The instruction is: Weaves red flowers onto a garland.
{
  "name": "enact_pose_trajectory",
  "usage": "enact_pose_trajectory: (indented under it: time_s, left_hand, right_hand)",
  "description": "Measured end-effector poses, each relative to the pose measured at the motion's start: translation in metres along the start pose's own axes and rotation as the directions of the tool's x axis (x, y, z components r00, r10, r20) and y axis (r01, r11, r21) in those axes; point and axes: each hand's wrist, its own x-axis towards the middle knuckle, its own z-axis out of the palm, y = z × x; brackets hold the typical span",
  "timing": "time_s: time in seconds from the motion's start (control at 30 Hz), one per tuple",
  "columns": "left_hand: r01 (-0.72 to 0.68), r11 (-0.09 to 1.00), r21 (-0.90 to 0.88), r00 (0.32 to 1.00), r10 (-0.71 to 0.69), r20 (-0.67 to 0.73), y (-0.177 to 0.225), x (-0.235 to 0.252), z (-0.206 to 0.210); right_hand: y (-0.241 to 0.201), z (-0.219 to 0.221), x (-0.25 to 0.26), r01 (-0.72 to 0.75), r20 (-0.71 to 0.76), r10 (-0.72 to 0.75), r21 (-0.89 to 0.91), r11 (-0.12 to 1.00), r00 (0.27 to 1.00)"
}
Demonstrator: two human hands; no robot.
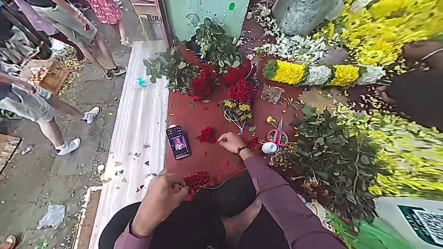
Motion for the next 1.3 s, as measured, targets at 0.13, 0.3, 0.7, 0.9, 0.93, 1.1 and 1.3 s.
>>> enact_pose_trajectory:
  time_s: [0.13,0.3,0.7,0.9,0.93,1.1,1.3]
  left_hand:
    - [0.078,0.995,-0.061,0.994,-0.073,0.076,-0.006,0.006,0.01]
    - [0.282,0.925,-0.256,0.959,-0.266,0.093,-0.008,0.008,0.0]
    - [0.318,0.756,-0.572,0.948,-0.253,0.192,-0.013,-0.007,0.005]
    - [0.313,0.578,-0.754,0.946,-0.261,0.193,0.005,-0.006,0.009]
    - [0.3,0.569,-0.765,0.949,-0.259,0.179,0.006,-0.004,0.011]
    - [0.241,0.545,-0.803,0.965,-0.225,0.137,0.008,-0.002,0.019]
    - [0.257,0.537,-0.803,0.961,-0.229,0.154,0.009,-0.001,0.018]
  right_hand:
    - [-0.006,0.03,0.047,-0.062,-0.167,0.036,-0.149,0.987,0.985]
    - [-0.004,0.026,0.039,-0.061,-0.252,0.043,-0.065,0.996,0.967]
    - [-0.059,0.001,-0.078,0.34,-0.237,-0.245,0.6,0.724,0.94]
    - [-0.098,0.022,-0.159,0.399,-0.03,-0.633,0.799,0.449,0.774]
    - [-0.101,0.027,-0.162,0.394,-0.021,-0.63,0.796,0.459,0.776]
    - [-0.11,0.045,-0.163,0.401,-0.086,-0.529,0.756,0.517,0.844]
    - [-0.111,0.047,-0.162,0.387,-0.084,-0.47,0.702,0.598,0.879]
